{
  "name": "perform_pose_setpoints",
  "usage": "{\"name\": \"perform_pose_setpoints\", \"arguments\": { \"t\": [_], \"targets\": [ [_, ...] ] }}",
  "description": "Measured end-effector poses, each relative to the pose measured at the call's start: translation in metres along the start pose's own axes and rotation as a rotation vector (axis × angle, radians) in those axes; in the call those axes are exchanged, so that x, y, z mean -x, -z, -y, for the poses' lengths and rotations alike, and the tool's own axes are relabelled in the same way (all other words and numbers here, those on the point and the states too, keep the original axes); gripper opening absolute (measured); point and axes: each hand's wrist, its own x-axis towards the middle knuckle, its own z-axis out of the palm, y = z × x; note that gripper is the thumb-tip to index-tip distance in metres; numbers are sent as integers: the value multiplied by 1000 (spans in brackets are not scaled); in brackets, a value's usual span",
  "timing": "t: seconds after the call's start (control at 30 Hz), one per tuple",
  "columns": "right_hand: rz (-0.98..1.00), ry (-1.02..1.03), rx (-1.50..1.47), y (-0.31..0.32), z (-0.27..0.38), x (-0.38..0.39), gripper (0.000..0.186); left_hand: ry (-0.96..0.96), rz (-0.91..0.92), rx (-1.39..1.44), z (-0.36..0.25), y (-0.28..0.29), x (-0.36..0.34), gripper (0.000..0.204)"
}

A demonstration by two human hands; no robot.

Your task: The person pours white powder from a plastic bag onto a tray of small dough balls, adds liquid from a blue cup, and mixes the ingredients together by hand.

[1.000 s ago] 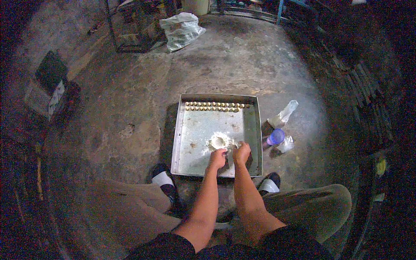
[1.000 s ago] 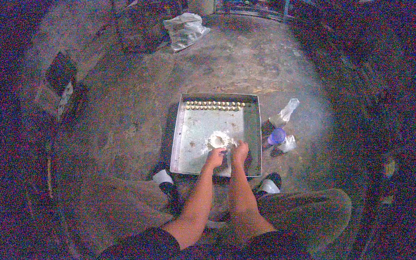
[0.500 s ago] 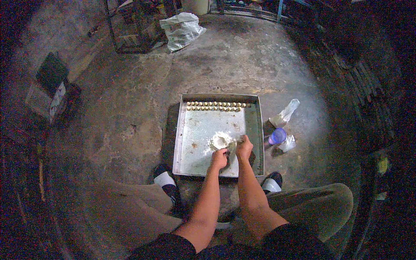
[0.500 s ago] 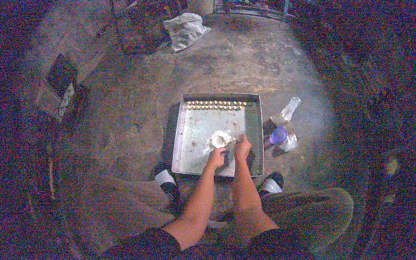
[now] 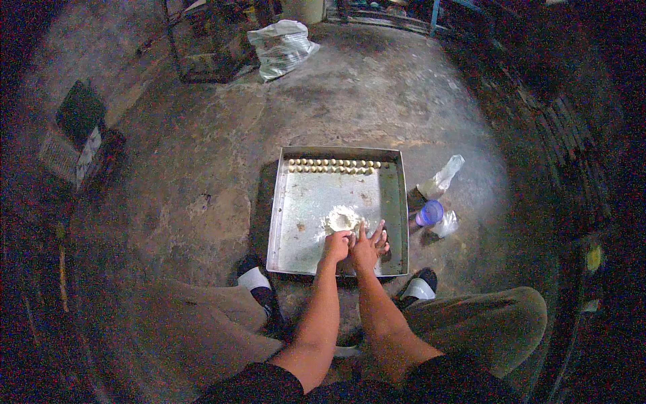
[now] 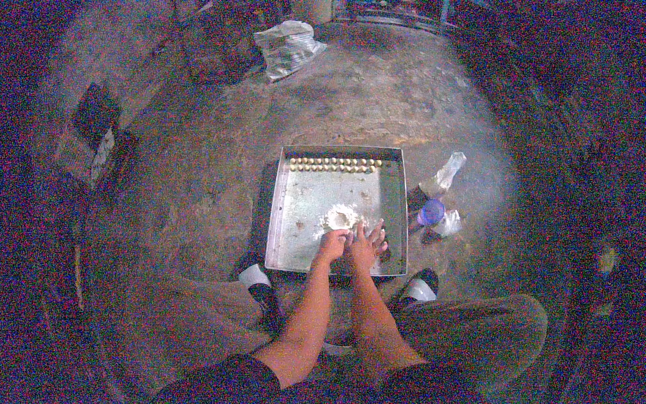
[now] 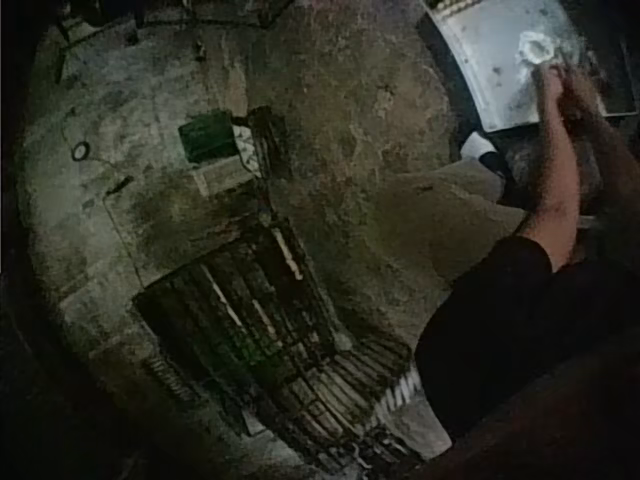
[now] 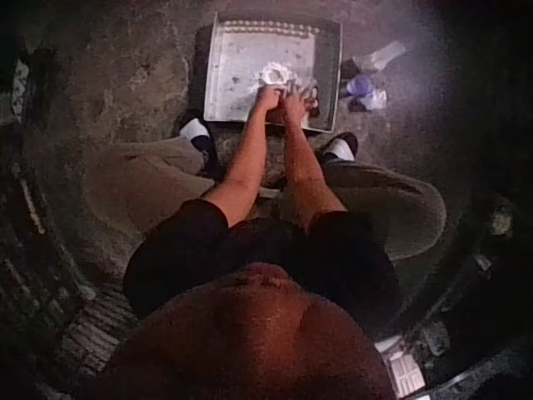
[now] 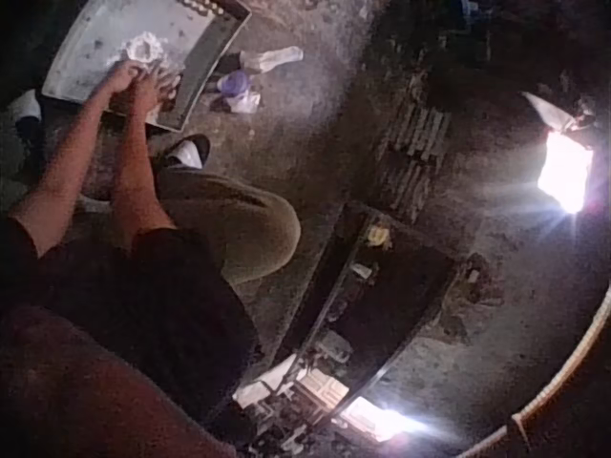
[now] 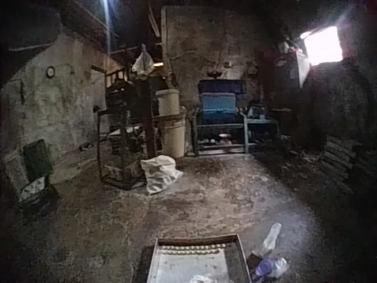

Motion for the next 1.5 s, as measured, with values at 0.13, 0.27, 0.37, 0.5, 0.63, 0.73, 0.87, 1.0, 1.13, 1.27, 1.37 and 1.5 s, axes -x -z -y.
{"name": "perform_pose_setpoints", "arguments": {
  "t": [0.13,0.27,0.37,0.5,0.63,0.73,0.87,1.0,1.13,1.27,1.37,1.5],
  "targets": [
    [0,-27,-9,-6,-15,-4,52,4,22,-25,-20,6,1,23],
    [7,-30,-45,-8,-9,0,51,-66,-53,-9,-9,18,-4,21],
    [11,35,-54,-8,-7,2,52,-36,-69,8,-10,21,-5,20],
    [-24,30,0,-3,-12,-10,52,-47,-92,22,-12,24,-4,20],
    [31,19,-31,12,-8,-5,45,-23,-147,25,3,31,-8,20],
    [5,74,-100,17,-9,-3,42,-61,-170,43,3,32,-8,20],
    [-96,140,-57,16,-5,-10,39,3,-138,64,2,34,-8,20],
    [-66,61,-42,11,-12,-20,37,5,-149,33,0,35,-6,19],
    [27,104,-97,9,-15,-13,37,10,-162,41,1,37,-5,18],
    [-19,136,-159,10,-12,-9,35,-23,-157,55,-2,36,-3,19],
    [-62,78,-115,9,-12,-12,36,-2,-144,-7,-1,35,-4,19],
    [14,71,-78,9,-16,-16,38,11,-148,7,10,35,-8,19]
  ]
}}
